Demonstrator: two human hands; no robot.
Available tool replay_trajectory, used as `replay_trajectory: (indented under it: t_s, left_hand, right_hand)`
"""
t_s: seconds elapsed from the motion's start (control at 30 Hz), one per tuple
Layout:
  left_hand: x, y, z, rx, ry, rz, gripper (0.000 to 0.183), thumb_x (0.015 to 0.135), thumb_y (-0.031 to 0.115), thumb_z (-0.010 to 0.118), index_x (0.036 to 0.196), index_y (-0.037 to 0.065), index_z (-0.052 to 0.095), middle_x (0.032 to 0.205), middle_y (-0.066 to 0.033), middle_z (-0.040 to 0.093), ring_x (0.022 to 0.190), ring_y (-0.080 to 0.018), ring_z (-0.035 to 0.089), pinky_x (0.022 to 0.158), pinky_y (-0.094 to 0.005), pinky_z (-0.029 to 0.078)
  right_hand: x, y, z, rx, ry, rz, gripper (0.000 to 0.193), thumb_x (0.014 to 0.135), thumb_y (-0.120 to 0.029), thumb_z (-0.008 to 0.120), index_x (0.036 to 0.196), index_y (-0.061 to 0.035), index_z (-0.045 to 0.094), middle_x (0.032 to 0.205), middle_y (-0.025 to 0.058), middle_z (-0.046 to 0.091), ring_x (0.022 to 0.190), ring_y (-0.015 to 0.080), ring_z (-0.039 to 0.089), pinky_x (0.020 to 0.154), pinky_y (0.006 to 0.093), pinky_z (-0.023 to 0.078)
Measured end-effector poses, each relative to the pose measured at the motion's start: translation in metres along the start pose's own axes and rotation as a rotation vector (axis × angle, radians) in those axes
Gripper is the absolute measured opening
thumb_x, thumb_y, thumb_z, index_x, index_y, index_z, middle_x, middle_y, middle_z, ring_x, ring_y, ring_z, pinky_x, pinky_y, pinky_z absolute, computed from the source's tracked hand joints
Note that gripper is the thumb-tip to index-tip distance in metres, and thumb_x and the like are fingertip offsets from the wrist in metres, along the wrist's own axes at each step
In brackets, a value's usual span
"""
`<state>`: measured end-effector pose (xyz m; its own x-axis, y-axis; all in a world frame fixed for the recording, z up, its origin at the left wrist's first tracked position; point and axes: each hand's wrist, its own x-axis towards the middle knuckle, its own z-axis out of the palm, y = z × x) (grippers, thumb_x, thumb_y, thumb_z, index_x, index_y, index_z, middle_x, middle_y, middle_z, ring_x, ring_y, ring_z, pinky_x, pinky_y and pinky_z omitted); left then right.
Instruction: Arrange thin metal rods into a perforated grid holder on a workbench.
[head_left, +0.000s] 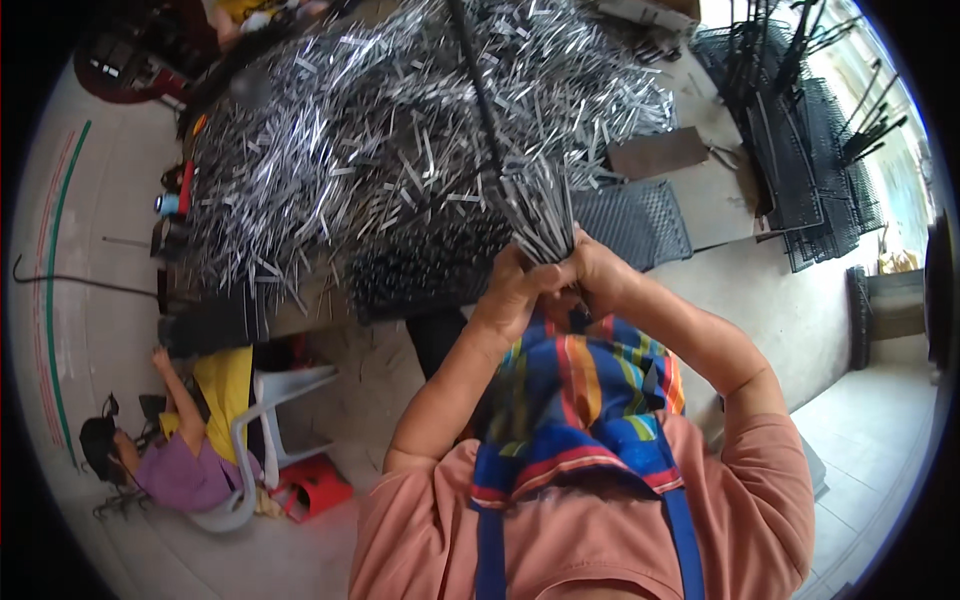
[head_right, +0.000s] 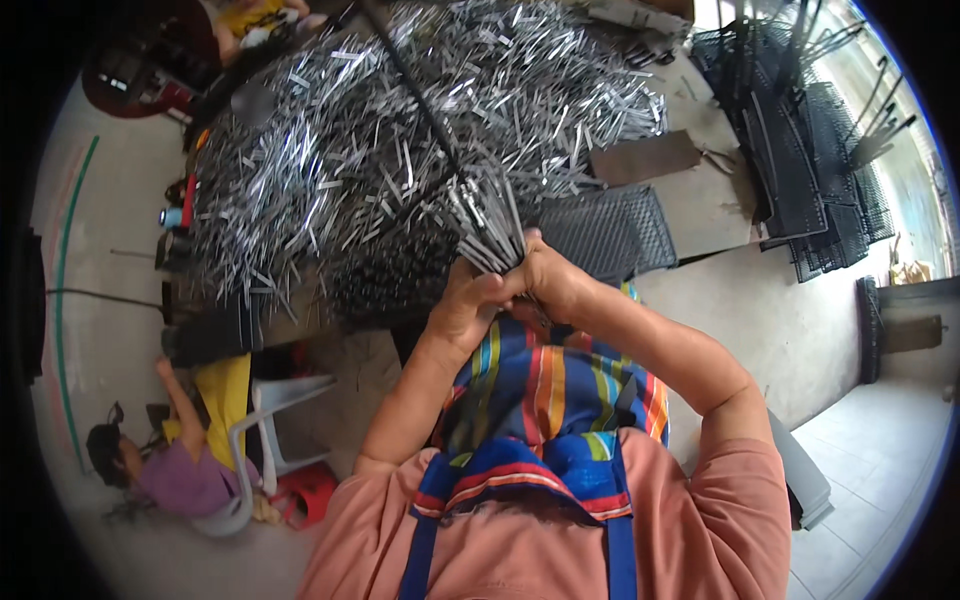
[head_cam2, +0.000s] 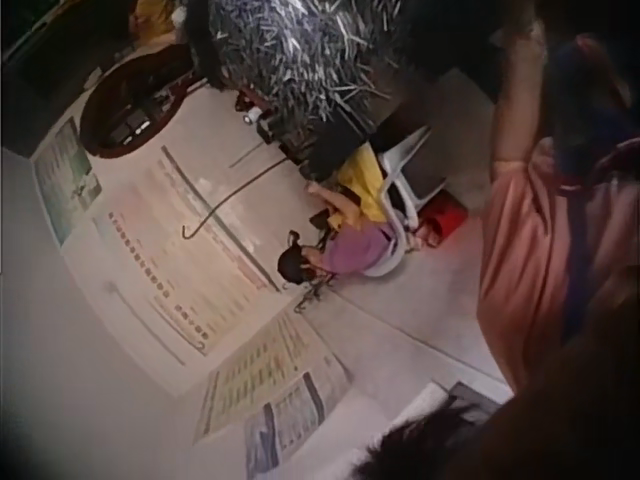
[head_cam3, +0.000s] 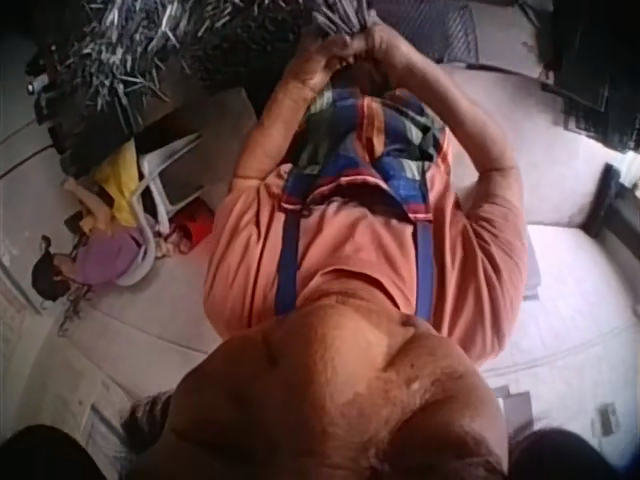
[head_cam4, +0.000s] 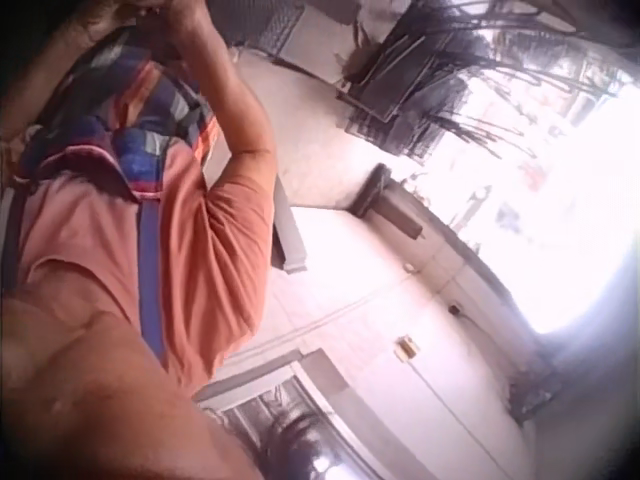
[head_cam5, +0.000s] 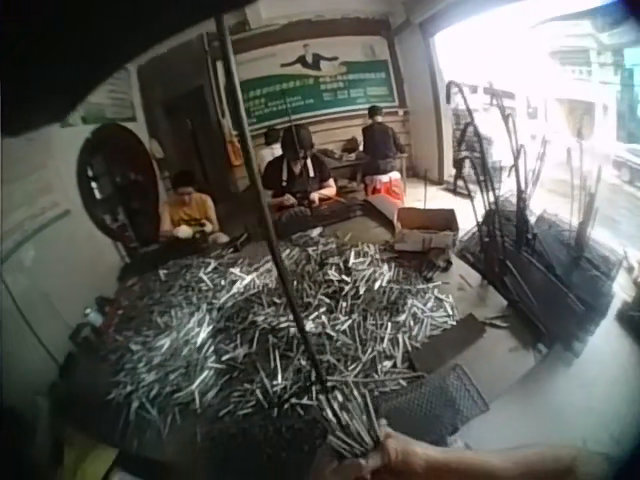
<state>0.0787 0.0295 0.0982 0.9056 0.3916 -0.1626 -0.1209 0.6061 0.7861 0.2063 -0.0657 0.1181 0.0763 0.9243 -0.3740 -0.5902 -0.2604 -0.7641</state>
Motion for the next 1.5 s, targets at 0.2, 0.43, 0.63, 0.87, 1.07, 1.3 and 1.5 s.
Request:
replay_trajectory:
  t_s: [0.2, 0.43, 0.63, 0.87, 1.07, 1.3, 1.5]
  left_hand:
    - [-0.045, -0.011, -0.036, -0.251, 0.091, 0.021, 0.09, 0.058, 0.013, 0.09, 0.135, -0.004, 0.046, 0.119, -0.0171, 0.063, 0.112, -0.0264, 0.061, 0.1, -0.0373, 0.049]
    - [-0.084, 0.003, -0.071, -0.261, 0.309, 0.097, 0.069, 0.072, 0.008, 0.079, 0.132, -0.002, 0.048, 0.116, -0.0193, 0.064, 0.104, -0.0272, 0.065, 0.087, -0.0377, 0.057]
    - [-0.069, 0.107, -0.104, -0.102, 0.574, 0.303, 0.026, 0.084, 0.003, 0.062, 0.109, -0.002, 0.06, 0.104, -0.0189, 0.069, 0.085, -0.0244, 0.07, 0.054, -0.0284, 0.057]
    - [-0.01, 0.174, -0.204, -0.421, 0.712, 0.565, 0.016, 0.088, 0.004, 0.06, 0.103, 0.0, 0.057, 0.093, -0.0138, 0.064, 0.091, -0.0255, 0.065, 0.084, -0.0404, 0.053]
    - [0.022, 0.131, -0.188, -0.374, 0.782, 0.512, 0.024, 0.086, -0.005, 0.058, 0.109, 0.001, 0.057, 0.096, -0.0132, 0.066, 0.089, -0.0239, 0.065, 0.082, -0.0383, 0.054]
    - [0.006, 0.12, -0.185, -0.325, 0.693, 0.417, 0.024, 0.083, -0.006, 0.059, 0.106, 0.0, 0.062, 0.091, -0.0112, 0.066, 0.082, -0.0215, 0.066, 0.074, -0.0337, 0.055]
    - [-0.048, 0.06, -0.116, -0.09, 0.366, 0.073, 0.023, 0.08, -0.002, 0.063, 0.103, -0.003, 0.062, 0.082, -0.011, 0.065, 0.065, -0.0217, 0.065, 0.058, -0.033, 0.054]
  right_hand:
    - [0.023, 0.065, 0.025, 0.109, -0.217, 0.328, 0.017, 0.074, -0.003, 0.073, 0.086, -0.0037, 0.061, 0.06, 0.0076, 0.056, 0.04, 0.0128, 0.047, 0.035, 0.0242, 0.031]
    - [0.084, 0.101, 0.052, -0.039, -0.34, 0.56, 0.01, 0.078, 0.0, 0.07, 0.079, 0.0006, 0.06, 0.06, 0.0121, 0.056, 0.041, 0.0157, 0.05, 0.033, 0.0245, 0.032]
    - [0.161, 0.008, 0.139, -0.186, -0.528, 0.476, 0.01, 0.08, -0.003, 0.071, 0.079, 0.0014, 0.062, 0.064, 0.0149, 0.062, 0.047, 0.0197, 0.061, 0.033, 0.0266, 0.042]
    - [0.239, 0.006, 0.139, 0.059, -0.134, 0.284, 0.055, 0.096, -0.053, 0.047, 0.104, 0.0008, 0.056, 0.095, 0.0219, 0.065, 0.077, 0.0282, 0.068, 0.073, 0.0416, 0.056]
    - [0.284, 0.032, 0.168, 0.51, 0.356, -0.016, 0.05, 0.092, -0.057, 0.054, 0.088, -0.0074, 0.06, 0.096, 0.0103, 0.064, 0.086, 0.0246, 0.059, 0.082, 0.0429, 0.048]
    - [0.269, 0.034, 0.136, 0.233, 0.15, 0.054, 0.045, 0.096, -0.049, 0.052, 0.102, -0.0072, 0.068, 0.079, -0.0009, 0.064, 0.068, 0.0084, 0.055, 0.062, 0.0288, 0.047]
    - [0.184, 0.007, 0.111, -0.135, -0.189, -0.233, 0.043, 0.094, -0.037, 0.057, 0.114, 0.0006, 0.065, 0.092, 0.0106, 0.069, 0.086, 0.0145, 0.063, 0.08, 0.0328, 0.052]
